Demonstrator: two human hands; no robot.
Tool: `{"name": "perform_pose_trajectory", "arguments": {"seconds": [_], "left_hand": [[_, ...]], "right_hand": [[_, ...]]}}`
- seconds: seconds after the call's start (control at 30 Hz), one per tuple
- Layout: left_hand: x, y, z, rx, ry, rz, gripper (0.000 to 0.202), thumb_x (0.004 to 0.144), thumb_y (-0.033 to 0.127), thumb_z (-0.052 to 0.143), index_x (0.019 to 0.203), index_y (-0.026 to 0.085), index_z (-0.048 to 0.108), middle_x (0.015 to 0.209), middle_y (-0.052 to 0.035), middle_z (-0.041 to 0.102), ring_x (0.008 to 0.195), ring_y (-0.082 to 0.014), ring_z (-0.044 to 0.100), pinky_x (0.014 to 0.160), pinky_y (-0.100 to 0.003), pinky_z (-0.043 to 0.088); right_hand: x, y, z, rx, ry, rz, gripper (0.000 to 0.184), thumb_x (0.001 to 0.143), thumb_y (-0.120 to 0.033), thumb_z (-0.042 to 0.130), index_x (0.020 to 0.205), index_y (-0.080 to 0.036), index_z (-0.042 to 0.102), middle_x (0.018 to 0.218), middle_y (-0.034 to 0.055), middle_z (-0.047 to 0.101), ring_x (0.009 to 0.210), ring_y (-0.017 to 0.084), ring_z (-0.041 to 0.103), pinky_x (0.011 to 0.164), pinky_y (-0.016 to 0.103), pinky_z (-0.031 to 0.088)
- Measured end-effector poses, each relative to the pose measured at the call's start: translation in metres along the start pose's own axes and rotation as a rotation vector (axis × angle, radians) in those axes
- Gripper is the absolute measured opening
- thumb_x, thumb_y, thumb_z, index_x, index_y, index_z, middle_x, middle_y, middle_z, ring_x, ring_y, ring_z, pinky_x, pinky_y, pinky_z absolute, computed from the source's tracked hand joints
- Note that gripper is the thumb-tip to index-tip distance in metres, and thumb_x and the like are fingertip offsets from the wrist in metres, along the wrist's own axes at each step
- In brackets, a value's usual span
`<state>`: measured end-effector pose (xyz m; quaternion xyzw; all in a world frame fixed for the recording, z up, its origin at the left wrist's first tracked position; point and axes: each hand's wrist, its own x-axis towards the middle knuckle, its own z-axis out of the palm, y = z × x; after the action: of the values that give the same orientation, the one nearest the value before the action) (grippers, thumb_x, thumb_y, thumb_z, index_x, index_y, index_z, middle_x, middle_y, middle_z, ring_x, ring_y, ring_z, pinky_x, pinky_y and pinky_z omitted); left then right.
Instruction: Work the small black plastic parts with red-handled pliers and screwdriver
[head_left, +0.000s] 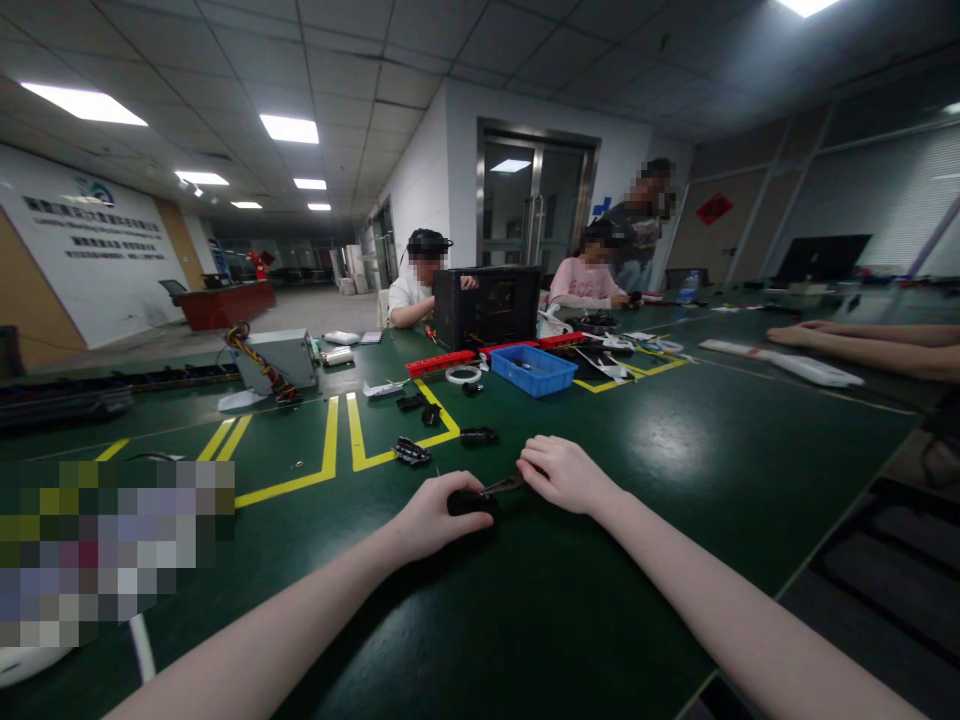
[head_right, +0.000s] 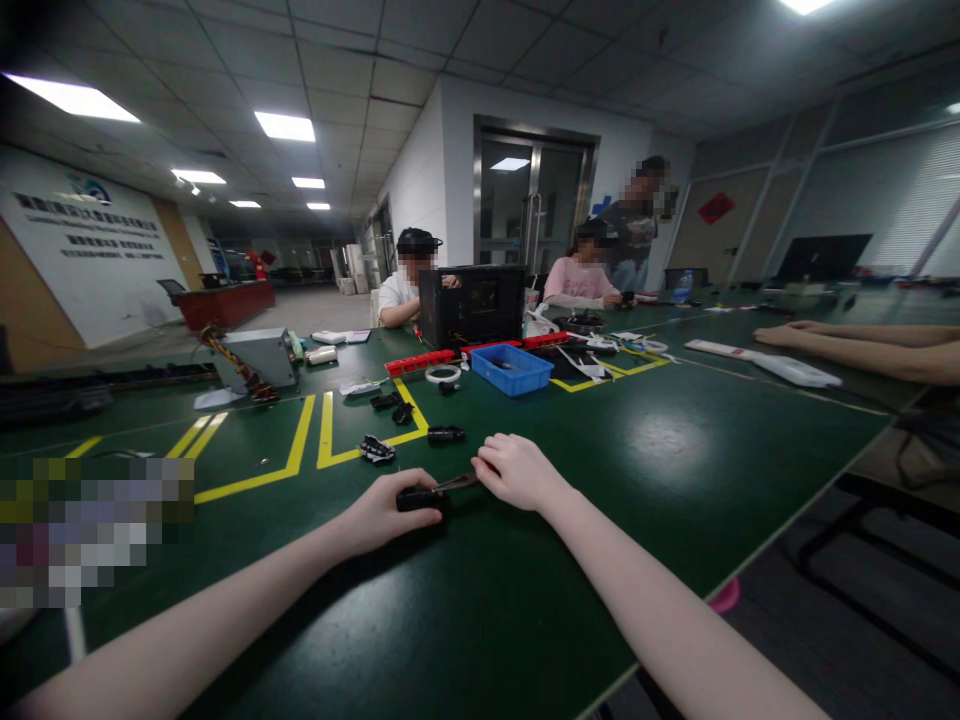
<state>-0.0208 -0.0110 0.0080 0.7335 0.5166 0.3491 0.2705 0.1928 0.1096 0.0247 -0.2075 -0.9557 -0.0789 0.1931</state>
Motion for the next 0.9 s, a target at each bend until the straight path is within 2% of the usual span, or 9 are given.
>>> {"name": "perform_pose_trajectory", "arguments": {"seconds": [0.9], "left_hand": [[-0.0002, -0.0012, 0.0006, 0.027, 0.008, 0.023, 0.024, 0.078, 0.034, 0.069, 0.095, 0.018, 0.064, 0.091, -0.0008, 0.065, 0.086, -0.0181, 0.059, 0.076, -0.027, 0.044]], "right_hand": [[0.0000, 0.0002, -0.0001, -0.001, -0.008, -0.002, 0.034, 0.095, -0.029, 0.035, 0.072, -0.017, 0.057, 0.075, 0.0042, 0.057, 0.071, 0.014, 0.050, 0.065, 0.028, 0.033]]}}
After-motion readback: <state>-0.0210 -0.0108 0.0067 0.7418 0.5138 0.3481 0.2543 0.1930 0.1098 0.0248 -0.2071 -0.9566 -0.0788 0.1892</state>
